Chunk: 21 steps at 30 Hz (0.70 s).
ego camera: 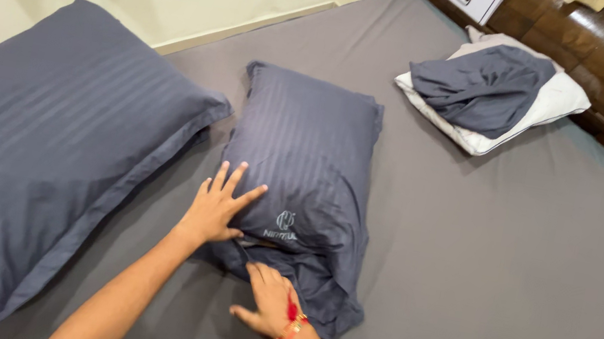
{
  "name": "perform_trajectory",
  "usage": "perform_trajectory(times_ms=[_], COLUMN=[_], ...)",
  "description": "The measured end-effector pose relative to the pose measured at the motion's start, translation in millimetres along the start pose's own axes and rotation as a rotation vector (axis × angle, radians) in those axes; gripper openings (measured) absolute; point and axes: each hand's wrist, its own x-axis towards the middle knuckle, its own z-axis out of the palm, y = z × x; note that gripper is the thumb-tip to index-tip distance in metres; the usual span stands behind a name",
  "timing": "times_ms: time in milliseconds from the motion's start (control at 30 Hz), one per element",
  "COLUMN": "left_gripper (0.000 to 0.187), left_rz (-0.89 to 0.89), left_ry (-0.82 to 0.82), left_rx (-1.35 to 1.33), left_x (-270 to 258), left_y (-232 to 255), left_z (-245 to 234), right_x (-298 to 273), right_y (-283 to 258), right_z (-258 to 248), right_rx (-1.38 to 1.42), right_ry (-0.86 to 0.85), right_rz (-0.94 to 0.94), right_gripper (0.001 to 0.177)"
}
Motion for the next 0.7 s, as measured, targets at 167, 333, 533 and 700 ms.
perform_trajectory(times_ms=[167, 333, 533, 700], left_gripper=[0.134, 0.127, 0.113, 0.115], left_rz=[-0.078, -0.134, -0.228, -0.096], left_ry=[-0.135, -0.018, 0.12, -0.019], left_rx=[0.069, 0.164, 0.262, 0.01], left_x=[20, 41, 83, 45], left_y=[-3, -9, -18, -16], left_z=[20, 65, 96, 74], right_x=[41, 36, 34, 27], right_y=[14, 50, 38, 19], right_z=[65, 114, 134, 108], right_rx=[-0.156, 0.104, 0.417, 0.108], right_ry=[-0.165, -0.007, -0.08, -0.239], right_rz=[0.253, -0.054, -0.232, -0.106], right_gripper=[0.056, 0.03, 0.037, 0.044])
